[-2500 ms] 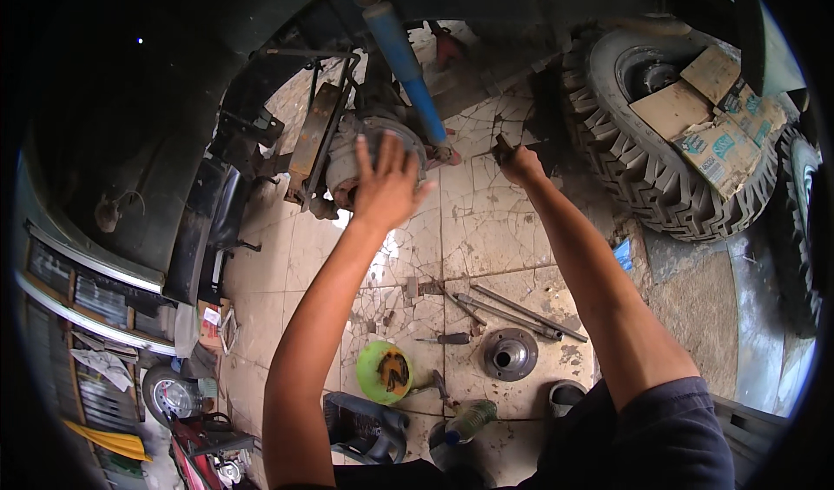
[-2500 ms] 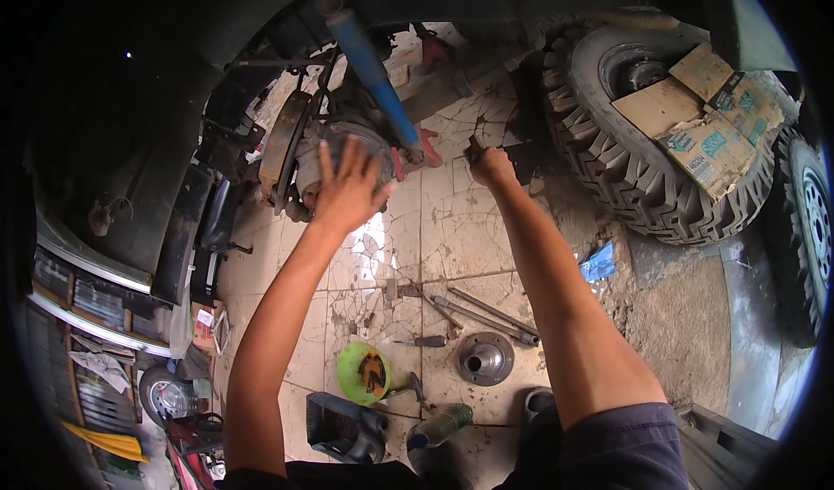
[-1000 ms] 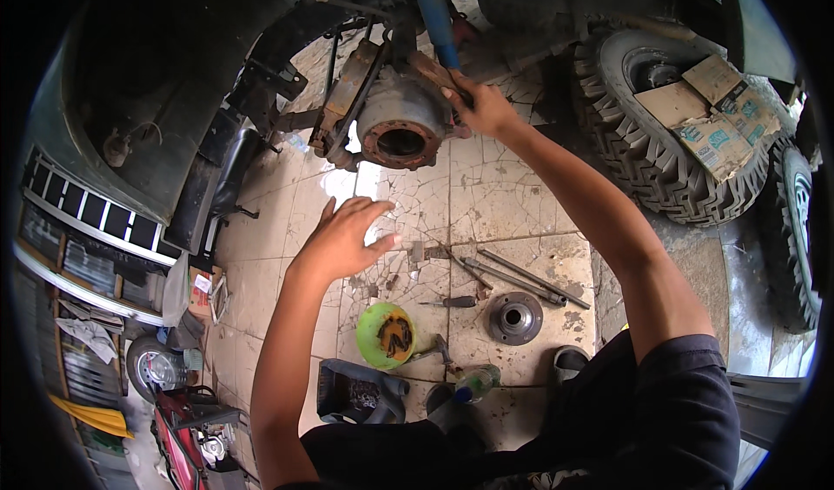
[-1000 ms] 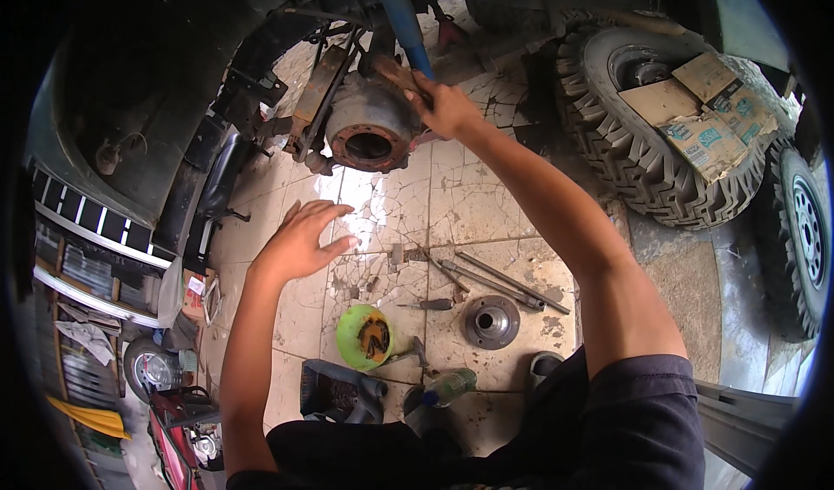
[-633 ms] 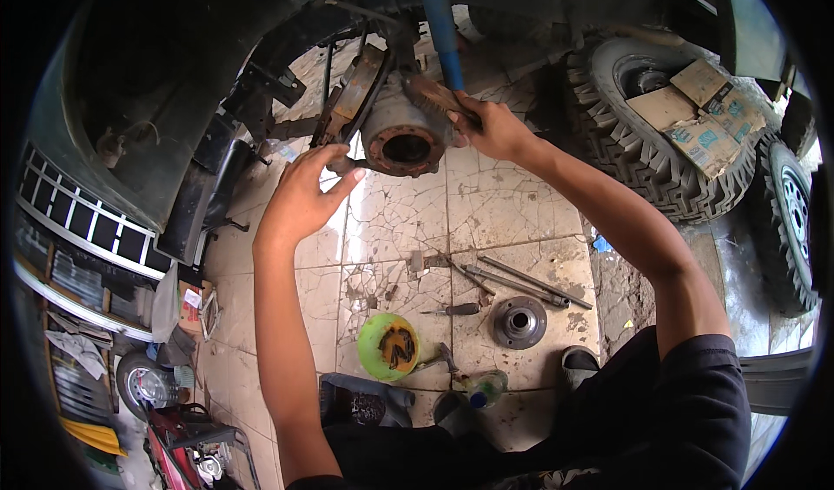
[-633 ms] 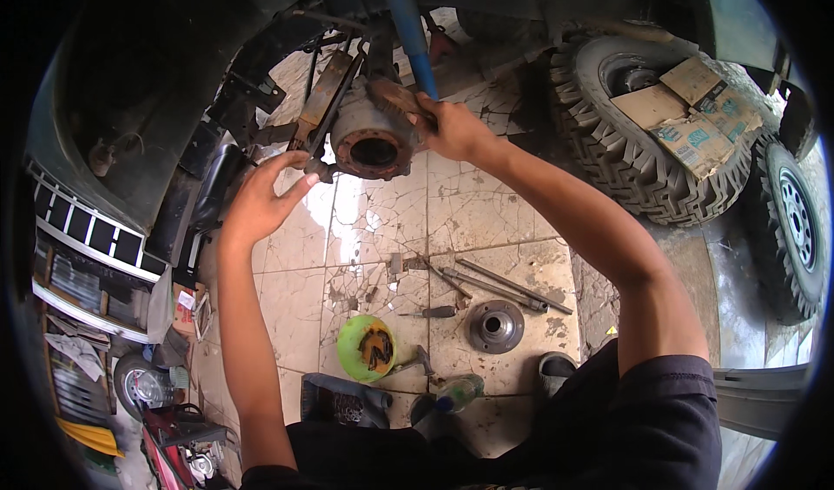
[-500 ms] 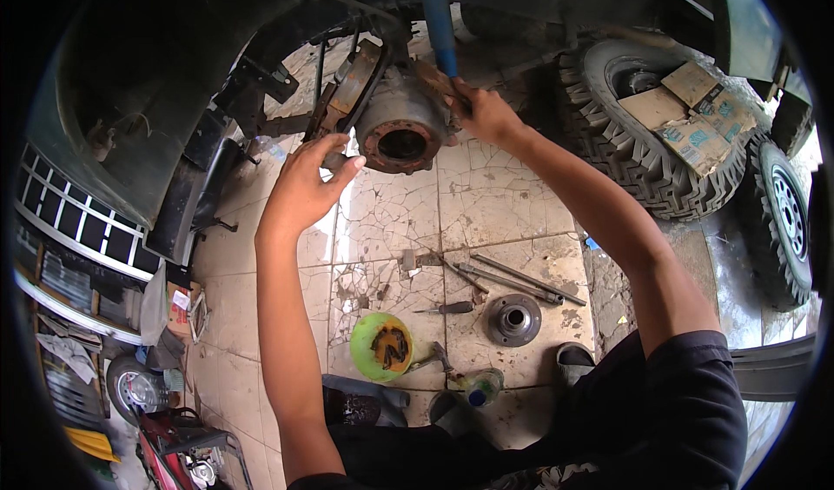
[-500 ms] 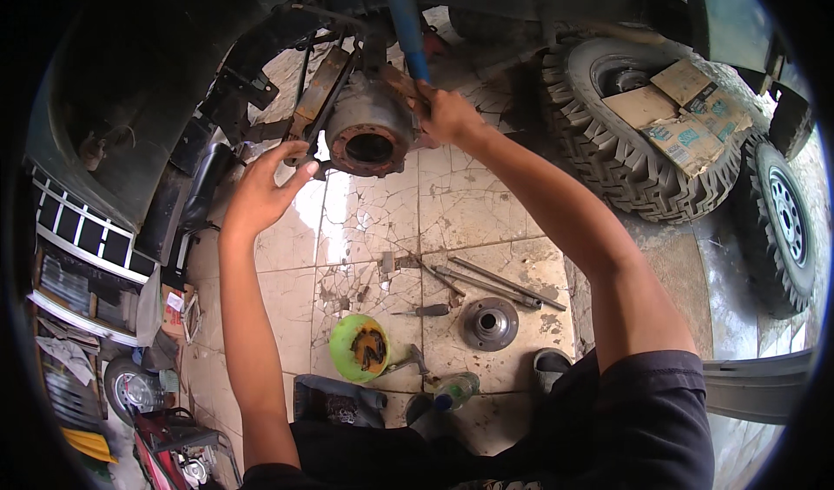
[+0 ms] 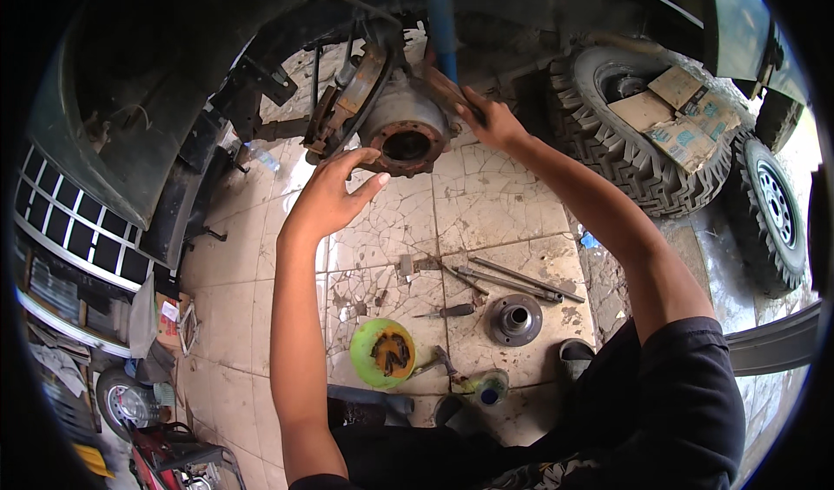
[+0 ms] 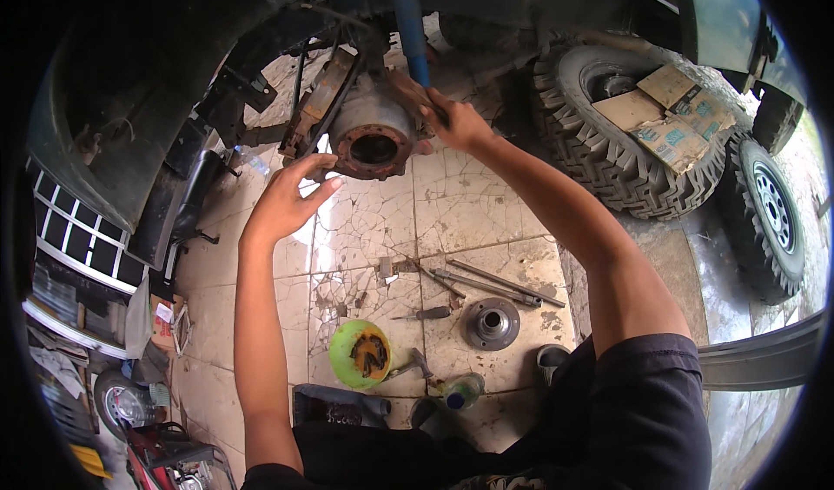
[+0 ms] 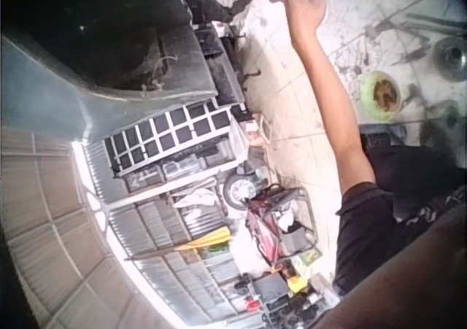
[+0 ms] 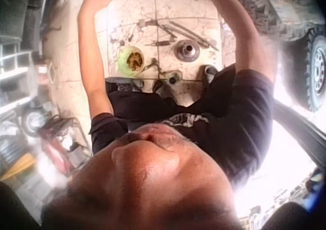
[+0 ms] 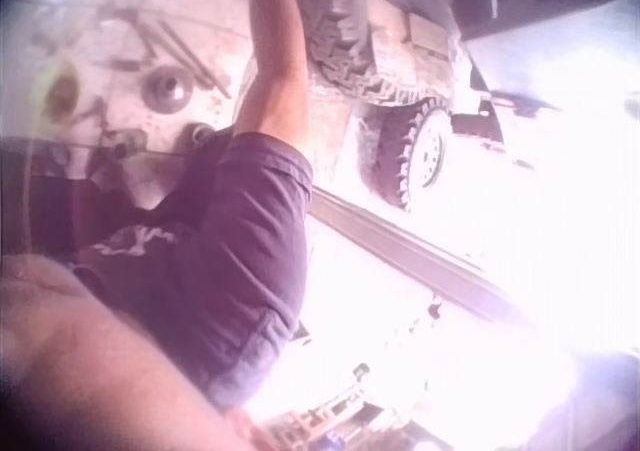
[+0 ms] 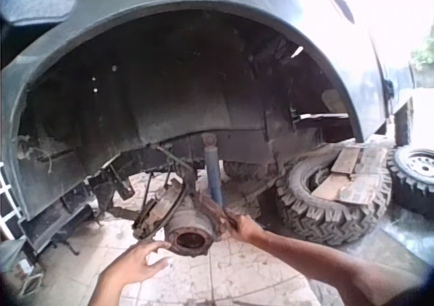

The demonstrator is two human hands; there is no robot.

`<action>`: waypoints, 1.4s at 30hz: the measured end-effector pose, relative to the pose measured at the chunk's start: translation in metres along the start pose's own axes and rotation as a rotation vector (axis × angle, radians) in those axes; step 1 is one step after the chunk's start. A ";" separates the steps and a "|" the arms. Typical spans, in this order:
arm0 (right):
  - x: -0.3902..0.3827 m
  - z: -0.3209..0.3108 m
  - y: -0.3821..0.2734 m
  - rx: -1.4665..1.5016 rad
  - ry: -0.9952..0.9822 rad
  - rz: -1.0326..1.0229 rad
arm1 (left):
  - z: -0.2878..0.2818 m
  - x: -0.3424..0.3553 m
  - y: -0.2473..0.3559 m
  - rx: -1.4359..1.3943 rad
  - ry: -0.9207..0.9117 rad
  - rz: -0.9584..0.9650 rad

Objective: The person handles a brake drum and a wheel hub, and then cleans the brake backing plate on a vehicle using a wire brush.

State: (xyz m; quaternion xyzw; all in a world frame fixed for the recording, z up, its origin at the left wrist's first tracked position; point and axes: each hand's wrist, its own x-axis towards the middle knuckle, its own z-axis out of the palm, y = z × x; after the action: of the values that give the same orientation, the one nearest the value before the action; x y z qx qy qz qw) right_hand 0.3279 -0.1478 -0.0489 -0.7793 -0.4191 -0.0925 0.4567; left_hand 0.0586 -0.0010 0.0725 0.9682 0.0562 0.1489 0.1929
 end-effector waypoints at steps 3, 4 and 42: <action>-0.011 -0.001 0.019 0.077 0.036 -0.062 | 0.004 0.008 -0.011 -0.004 0.155 0.095; -0.006 0.003 0.010 0.145 -0.006 -0.029 | 0.008 0.011 -0.022 0.000 0.222 0.129; 0.034 -0.021 0.012 -0.142 -0.055 -0.221 | 0.070 0.053 -0.058 0.318 0.332 -0.185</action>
State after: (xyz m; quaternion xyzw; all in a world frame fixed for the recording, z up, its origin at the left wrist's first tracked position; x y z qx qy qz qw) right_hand 0.3626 -0.1479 -0.0267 -0.7610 -0.5070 -0.1503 0.3759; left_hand 0.1273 0.0363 0.0022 0.9394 0.1982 0.2770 0.0392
